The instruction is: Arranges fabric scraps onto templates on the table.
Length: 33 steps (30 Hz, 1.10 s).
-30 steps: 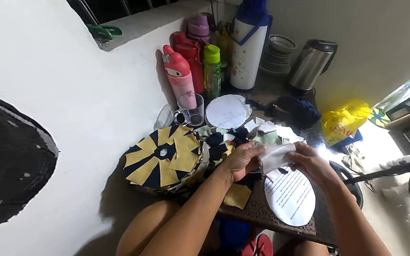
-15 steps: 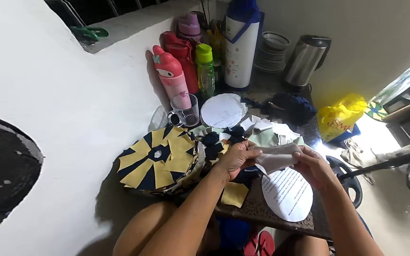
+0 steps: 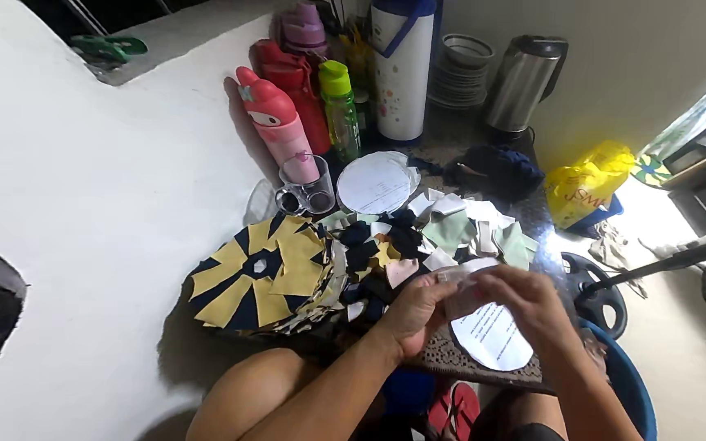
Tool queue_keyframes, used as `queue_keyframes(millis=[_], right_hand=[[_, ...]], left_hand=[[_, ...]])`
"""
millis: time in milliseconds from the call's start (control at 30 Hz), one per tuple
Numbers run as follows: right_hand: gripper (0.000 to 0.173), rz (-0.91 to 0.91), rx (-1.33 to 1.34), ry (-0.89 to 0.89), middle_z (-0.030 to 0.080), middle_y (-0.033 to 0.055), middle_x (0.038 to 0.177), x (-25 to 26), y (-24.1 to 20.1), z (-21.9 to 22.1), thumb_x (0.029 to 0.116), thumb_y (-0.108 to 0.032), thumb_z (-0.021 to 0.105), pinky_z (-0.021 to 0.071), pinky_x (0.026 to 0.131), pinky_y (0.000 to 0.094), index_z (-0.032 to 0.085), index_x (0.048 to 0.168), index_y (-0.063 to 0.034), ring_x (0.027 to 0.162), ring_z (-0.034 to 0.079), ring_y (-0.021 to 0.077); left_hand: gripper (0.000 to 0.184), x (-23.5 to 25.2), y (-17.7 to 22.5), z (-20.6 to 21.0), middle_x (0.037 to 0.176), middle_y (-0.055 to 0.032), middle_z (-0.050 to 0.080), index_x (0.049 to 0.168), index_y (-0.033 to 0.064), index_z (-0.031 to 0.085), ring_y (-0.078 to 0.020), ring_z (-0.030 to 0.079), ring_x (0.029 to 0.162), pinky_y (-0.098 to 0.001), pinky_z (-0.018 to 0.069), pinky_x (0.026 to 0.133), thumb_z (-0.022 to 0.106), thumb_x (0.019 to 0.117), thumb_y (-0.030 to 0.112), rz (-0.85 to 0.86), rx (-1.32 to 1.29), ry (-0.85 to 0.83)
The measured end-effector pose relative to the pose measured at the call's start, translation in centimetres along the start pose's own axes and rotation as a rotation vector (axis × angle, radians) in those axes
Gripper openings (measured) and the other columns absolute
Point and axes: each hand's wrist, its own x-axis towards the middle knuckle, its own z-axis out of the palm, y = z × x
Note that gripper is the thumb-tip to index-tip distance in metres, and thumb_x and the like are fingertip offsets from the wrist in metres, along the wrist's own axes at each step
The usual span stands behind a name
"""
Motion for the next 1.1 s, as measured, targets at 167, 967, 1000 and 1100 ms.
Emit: queue_keyframes(millis=[167,967,1000,1100], right_hand=[[0.044,0.220,0.215,0.199,0.073,0.0013,0.110,-2.9,3.8,-2.4,0.1054,-0.030,0.037,0.0562,0.083,0.0276,0.065,0.124,-0.0022,0.100,0.068,0.0085],[0.036,0.383,-0.822,0.230,0.071,0.0220,0.106,-5.0,6.8,-2.0,0.0965,-0.021,0.067,0.0537,0.080,0.0594,0.067,0.127,-0.0025,0.095,0.070,0.0411],[0.032,0.307,-0.813,0.276,0.070,0.0221,0.107,-5.2,7.2,-2.1,0.0960,-0.017,0.067,0.0543,0.080,0.0581,0.068,0.124,-0.0016,0.096,0.070,0.0406],[0.019,0.040,-0.828,0.378,0.073,0.0178,0.102,-6.0,8.5,-1.8,0.0959,-0.009,0.061,0.0564,0.077,0.0542,0.077,0.105,-0.0057,0.094,0.070,0.0381]], left_hand=[[0.028,0.0,-0.7,0.2,0.107,-0.0065,0.071,0.132,0.0014,0.056,-0.0141,0.071,0.098,-0.0317,0.0589,0.091,0.042,0.1087,0.007,0.002,0.077,-0.133],[0.028,2.4,-4.4,1.8,0.108,-0.0178,0.070,0.124,0.0034,0.068,-0.0348,0.068,0.103,-0.0513,0.0537,0.088,0.054,0.1008,0.012,0.188,1.767,0.072],[0.026,2.8,-4.9,1.2,0.111,-0.0184,0.069,0.118,0.0026,0.071,-0.0357,0.067,0.106,-0.0502,0.0535,0.090,0.054,0.0999,0.009,0.332,1.767,0.062],[0.032,4.2,-5.3,0.3,0.128,-0.0190,0.065,0.123,0.0073,0.073,-0.0389,0.061,0.119,-0.0522,0.0504,0.098,0.052,0.0988,0.005,0.433,1.793,0.061]])
